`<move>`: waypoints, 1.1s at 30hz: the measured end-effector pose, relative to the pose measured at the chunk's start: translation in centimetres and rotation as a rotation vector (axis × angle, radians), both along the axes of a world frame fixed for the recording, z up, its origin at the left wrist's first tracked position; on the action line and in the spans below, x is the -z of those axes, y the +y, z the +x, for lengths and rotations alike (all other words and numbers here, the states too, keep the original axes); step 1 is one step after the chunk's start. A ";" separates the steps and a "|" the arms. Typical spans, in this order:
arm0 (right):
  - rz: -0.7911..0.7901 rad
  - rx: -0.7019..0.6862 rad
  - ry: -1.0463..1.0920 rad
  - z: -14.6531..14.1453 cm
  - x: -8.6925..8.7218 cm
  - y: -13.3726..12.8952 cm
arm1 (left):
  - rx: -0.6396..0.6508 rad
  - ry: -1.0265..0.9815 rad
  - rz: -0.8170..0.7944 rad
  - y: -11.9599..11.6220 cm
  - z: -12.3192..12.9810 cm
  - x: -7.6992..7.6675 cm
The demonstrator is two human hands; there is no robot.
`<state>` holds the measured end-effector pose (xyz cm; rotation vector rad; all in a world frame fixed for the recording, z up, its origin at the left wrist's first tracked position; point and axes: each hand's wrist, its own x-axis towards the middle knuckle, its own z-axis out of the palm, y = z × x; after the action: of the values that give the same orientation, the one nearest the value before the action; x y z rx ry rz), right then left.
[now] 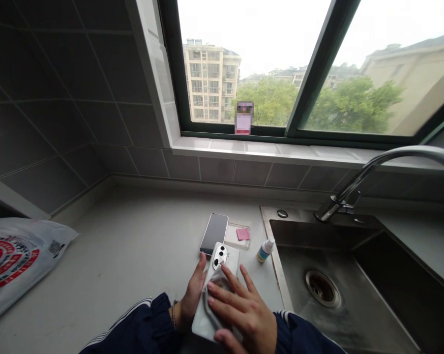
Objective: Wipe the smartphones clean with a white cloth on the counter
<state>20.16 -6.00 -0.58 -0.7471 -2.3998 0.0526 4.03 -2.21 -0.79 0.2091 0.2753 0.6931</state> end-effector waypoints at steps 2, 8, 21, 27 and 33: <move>0.004 0.010 0.062 0.2 -0.2 0.0 | -0.006 -0.035 0.008 0.1 0.1 -0.2; 0.004 0.185 -0.022 1.5 -0.5 0.6 | 0.034 -0.117 0.067 0.6 -0.1 -0.1; -0.069 0.341 -0.108 1.2 1.0 1.1 | 0.085 -0.009 0.251 -0.3 0.2 0.8; -0.049 0.328 -0.112 0.7 1.0 1.1 | 0.117 -0.028 0.304 -0.5 0.1 0.8; -0.025 0.279 -0.134 0.3 0.8 0.6 | 0.078 0.008 0.249 -0.4 0.1 0.7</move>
<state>20.41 -5.36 -1.34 -1.1222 -2.3984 -0.0836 4.10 -2.63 -1.50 0.4579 0.1871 0.6485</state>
